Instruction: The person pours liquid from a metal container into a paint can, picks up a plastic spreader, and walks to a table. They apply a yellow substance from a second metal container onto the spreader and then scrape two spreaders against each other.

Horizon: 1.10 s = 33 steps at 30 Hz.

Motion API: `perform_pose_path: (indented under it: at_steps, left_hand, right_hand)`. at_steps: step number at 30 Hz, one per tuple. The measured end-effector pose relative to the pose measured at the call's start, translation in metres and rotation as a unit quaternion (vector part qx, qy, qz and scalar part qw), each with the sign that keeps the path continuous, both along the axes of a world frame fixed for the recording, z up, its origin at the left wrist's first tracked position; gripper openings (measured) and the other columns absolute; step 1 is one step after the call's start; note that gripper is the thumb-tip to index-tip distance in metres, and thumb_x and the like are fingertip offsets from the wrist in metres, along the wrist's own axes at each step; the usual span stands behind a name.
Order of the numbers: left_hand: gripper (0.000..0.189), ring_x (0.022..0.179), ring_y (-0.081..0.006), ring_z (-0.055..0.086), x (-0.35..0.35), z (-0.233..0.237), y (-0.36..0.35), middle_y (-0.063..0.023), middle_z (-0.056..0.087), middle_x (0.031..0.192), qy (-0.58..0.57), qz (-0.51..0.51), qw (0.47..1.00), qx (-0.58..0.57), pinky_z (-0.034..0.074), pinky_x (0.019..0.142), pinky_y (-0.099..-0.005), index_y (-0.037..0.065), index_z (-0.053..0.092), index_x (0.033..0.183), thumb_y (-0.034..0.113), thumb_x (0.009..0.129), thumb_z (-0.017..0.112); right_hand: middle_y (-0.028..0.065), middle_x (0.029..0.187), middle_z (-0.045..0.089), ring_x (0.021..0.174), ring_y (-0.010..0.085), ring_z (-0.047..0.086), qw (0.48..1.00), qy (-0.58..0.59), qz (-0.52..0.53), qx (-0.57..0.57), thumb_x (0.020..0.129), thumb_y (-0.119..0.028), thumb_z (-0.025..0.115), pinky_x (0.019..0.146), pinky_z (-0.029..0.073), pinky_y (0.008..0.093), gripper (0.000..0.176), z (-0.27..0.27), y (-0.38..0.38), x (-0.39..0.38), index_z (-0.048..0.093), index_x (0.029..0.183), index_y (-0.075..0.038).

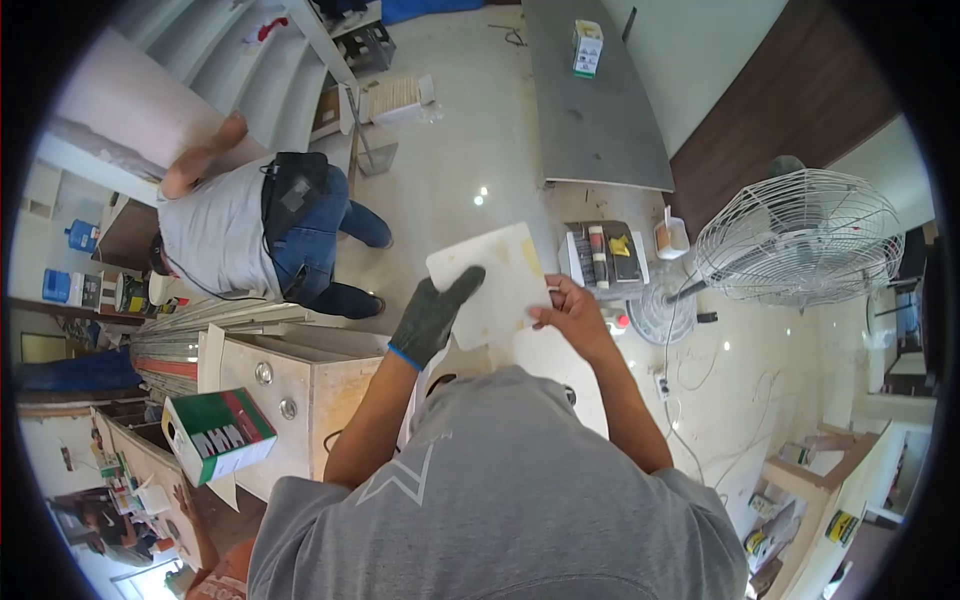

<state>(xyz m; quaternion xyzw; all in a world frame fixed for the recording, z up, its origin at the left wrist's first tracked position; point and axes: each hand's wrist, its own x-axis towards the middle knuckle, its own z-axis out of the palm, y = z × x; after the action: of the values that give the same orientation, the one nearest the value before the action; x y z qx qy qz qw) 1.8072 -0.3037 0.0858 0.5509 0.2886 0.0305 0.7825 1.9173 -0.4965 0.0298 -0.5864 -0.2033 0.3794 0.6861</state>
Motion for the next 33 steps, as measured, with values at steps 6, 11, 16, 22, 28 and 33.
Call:
perform_pose_path:
  at_steps: [6, 11, 16, 22, 28, 33]
  left_hand:
    - [0.037, 0.084, -0.0129, 0.062, 0.061, -0.005, 0.047, -0.0069, 0.065, 0.098, -0.029, -0.008, 0.999, -0.031, 0.05, 0.072, -0.0291, -0.001, 0.06, 0.112, 0.027, 0.089, 0.064]
    - [0.037, 0.085, -0.0132, 0.061, 0.093, -0.024, 0.109, -0.0076, 0.066, 0.098, -0.114, -0.097, 0.969, 0.195, 0.05, 0.073, -0.0286, -0.001, 0.061, 0.111, 0.027, 0.088, 0.066]
    - [0.036, 0.086, -0.0123, 0.061, 0.141, -0.023, 0.143, -0.0064, 0.066, 0.098, 0.032, -0.158, 0.985, 0.061, 0.05, 0.076, -0.0279, -0.001, 0.062, 0.112, 0.023, 0.086, 0.068]
    - [0.043, 0.081, -0.0144, 0.061, 0.208, -0.042, 0.164, -0.0093, 0.068, 0.093, 0.063, -0.188, 0.957, 0.211, 0.049, 0.074, -0.0305, -0.001, 0.063, 0.111, 0.035, 0.089, 0.063]
    - [0.043, 0.082, -0.0201, 0.064, 0.295, -0.063, 0.198, -0.0118, 0.068, 0.092, 0.09, -0.12, 0.97, 0.19, 0.049, 0.073, -0.0334, -0.002, 0.063, 0.109, 0.037, 0.092, 0.057]
    - [0.052, 0.088, -0.0322, 0.065, 0.374, -0.053, 0.202, -0.0221, 0.066, 0.092, 0.219, -0.217, 0.878, 0.366, 0.049, 0.075, -0.0379, -0.001, 0.062, 0.105, 0.048, 0.091, 0.051]
  right_hand:
    - [0.0067, 0.09, 0.066, 0.077, 0.0106, 0.062, 0.997, 0.01, -0.068, -0.041, 0.094, -0.019, 0.056, 0.066, 0.053, 0.0257, 0.023, 0.008, 0.045, 0.054, 0.06, 0.103, 0.002]
    - [0.0016, 0.077, 0.063, 0.067, 0.0067, 0.057, 0.99, -0.075, -0.093, -0.069, 0.096, -0.021, 0.054, 0.06, 0.046, 0.0219, 0.025, 0.003, 0.102, 0.103, 0.06, 0.089, 0.002]
    - [-0.0042, 0.069, 0.054, 0.06, 0.0031, 0.042, 0.984, -0.1, -0.121, -0.085, 0.095, -0.024, 0.055, 0.053, 0.034, 0.0208, 0.026, 0.006, 0.155, 0.143, 0.06, 0.086, -0.001]
    - [0.0046, 0.085, 0.059, 0.076, 0.0109, 0.053, 0.955, -0.12, -0.24, -0.126, 0.091, -0.025, 0.06, 0.065, 0.043, 0.0261, 0.031, -0.034, 0.176, 0.193, 0.057, 0.11, -0.001]
    - [0.0271, 0.139, 0.034, 0.128, 0.039, 0.038, 0.917, -0.369, -0.052, -0.141, 0.081, -0.022, 0.069, 0.105, 0.034, 0.0429, 0.081, -0.022, 0.207, 0.23, 0.022, 0.144, 0.0]
    - [0.0353, 0.144, 0.016, 0.132, 0.0504, 0.024, 0.893, -0.392, -0.065, -0.212, 0.077, -0.015, 0.07, 0.107, 0.03, 0.0489, 0.096, -0.034, 0.264, 0.279, 0.006, 0.147, -0.002]
